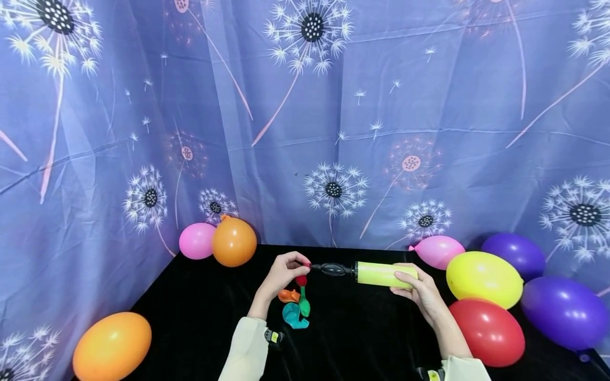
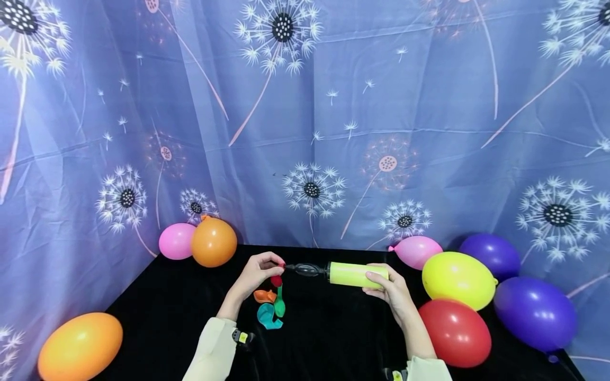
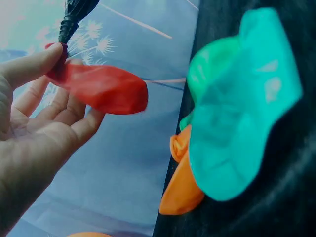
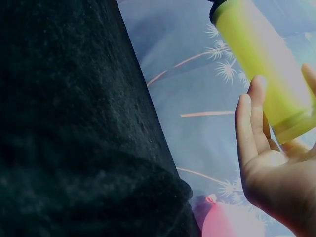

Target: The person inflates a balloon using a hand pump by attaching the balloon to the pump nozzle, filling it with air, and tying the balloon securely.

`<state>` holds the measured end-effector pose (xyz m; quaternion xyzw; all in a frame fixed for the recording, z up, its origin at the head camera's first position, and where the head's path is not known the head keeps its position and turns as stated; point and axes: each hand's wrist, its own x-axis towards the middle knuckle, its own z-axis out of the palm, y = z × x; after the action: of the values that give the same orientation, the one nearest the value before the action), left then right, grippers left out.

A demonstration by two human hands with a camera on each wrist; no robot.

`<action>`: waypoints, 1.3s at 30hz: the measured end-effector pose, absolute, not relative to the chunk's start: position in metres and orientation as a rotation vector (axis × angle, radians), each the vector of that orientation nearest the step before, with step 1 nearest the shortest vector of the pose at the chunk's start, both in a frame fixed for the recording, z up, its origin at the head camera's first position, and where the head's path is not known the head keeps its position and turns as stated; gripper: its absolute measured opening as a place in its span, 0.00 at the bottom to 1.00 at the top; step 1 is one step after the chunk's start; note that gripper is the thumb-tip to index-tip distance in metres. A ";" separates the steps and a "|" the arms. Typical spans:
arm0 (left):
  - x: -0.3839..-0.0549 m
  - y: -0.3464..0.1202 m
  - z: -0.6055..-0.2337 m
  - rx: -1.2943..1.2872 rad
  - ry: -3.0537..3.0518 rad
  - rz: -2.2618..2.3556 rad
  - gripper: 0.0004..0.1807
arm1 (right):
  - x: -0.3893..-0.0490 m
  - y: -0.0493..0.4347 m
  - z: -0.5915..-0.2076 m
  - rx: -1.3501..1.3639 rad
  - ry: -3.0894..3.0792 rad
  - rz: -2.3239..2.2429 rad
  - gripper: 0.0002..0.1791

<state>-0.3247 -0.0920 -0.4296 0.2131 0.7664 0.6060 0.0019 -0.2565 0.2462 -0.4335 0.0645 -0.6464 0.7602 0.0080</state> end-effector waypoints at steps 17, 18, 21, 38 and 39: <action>-0.324 -0.091 -0.426 0.629 2.102 2.174 0.16 | -0.257 0.236 -0.436 0.375 -1.884 2.486 0.17; -0.323 -0.091 -0.426 0.626 2.104 2.173 0.16 | -0.257 0.236 -0.436 0.376 -1.887 2.483 0.17; -0.324 -0.091 -0.426 0.616 2.115 2.166 0.16 | -0.258 0.234 -0.435 0.373 -1.894 2.476 0.16; -0.322 -0.086 -0.428 0.626 2.120 2.183 0.16 | -0.258 0.234 -0.432 0.401 -1.911 2.521 0.15; -0.323 -0.087 -0.428 0.619 2.101 2.196 0.16 | -0.258 0.234 -0.432 0.424 -1.911 2.524 0.15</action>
<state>-0.3230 -0.0871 -0.4284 0.1994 0.6774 0.7078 0.0201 -0.2577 0.2335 -0.4317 0.1325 -0.5982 0.7899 -0.0265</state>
